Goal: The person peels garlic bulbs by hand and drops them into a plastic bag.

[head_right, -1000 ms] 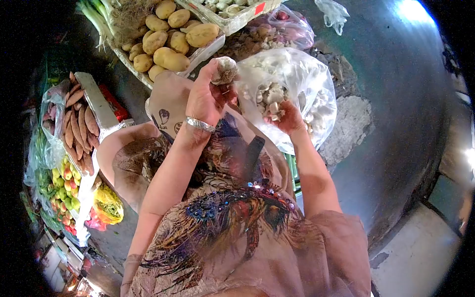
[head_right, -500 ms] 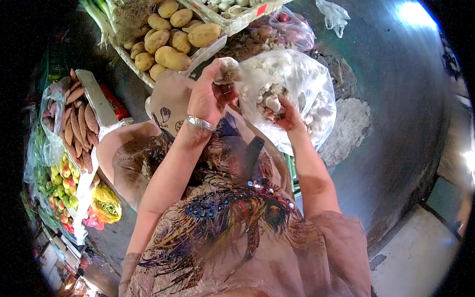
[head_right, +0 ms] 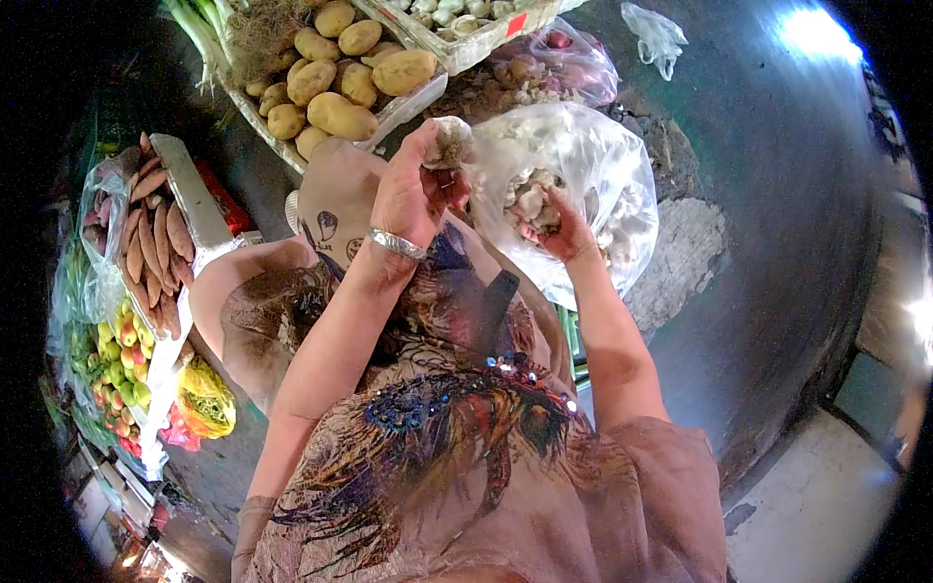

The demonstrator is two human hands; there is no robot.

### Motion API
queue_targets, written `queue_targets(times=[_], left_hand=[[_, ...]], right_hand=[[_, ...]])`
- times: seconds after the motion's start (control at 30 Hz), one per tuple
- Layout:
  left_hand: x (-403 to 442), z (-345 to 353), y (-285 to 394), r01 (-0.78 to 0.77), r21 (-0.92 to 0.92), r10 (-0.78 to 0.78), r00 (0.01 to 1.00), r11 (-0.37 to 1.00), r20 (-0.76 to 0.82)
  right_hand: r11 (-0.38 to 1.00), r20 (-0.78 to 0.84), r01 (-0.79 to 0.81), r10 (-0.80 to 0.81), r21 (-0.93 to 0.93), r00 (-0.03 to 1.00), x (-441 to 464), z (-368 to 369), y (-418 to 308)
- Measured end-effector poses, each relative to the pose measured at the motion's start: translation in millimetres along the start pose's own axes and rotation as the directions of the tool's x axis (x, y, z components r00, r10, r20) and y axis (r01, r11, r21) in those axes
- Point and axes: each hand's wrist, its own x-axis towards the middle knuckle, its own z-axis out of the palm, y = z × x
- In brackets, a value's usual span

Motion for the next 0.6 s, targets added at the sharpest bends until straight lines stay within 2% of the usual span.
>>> queue_targets(times=[0.03,0.1,0.23,0.3,0.33,0.4,0.53,0.6], left_hand=[[0.7,-0.7,-0.5,-0.001,-0.004,0.001,1.0,1.0,0.008],[1.0,-1.0,-0.9,-0.003,-0.009,0.003,1.0,1.0,0.016],[-0.8,2.2,1.7,0.018,0.011,-0.017,0.999,1.0,-0.032],[-1.0,1.6,1.5,0.037,0.013,-0.036,0.998,0.999,-0.052],[0.0,0.7,0.5,0.026,0.011,-0.026,0.999,1.0,-0.041],[1.1,0.2,-0.4,0.015,0.009,-0.015,0.999,1.0,-0.028],[0.4,0.5,-1.2,0.01,-0.007,-0.01,1.0,1.0,-0.023],[0.0,1.5,-1.2,0.005,-0.01,-0.005,1.0,1.0,-0.016]], right_hand=[[1.0,0.0,0.0,0.0,0.0,1.0,3.2,-6.5,1.1],[0.967,-0.047,0.09,-0.104,-0.24,0.993,14.8,-26.8,4.0],[0.957,-0.156,-0.006,-0.041,-0.29,0.987,26.8,-37.1,0.2],[0.976,-0.315,-0.048,-0.022,-0.213,0.949,28.1,-36.4,0.2],[0.976,-0.316,-0.048,-0.021,-0.212,0.949,27.9,-35.4,0.5],[0.953,-0.379,0.004,-0.124,-0.302,0.917,27.7,-31.5,0.8],[0.944,-0.374,0.075,-0.199,-0.321,0.906,30.2,-31.6,3.3],[0.92,-0.304,0.067,-0.195,-0.386,0.932,34.0,-38.9,1.6]])
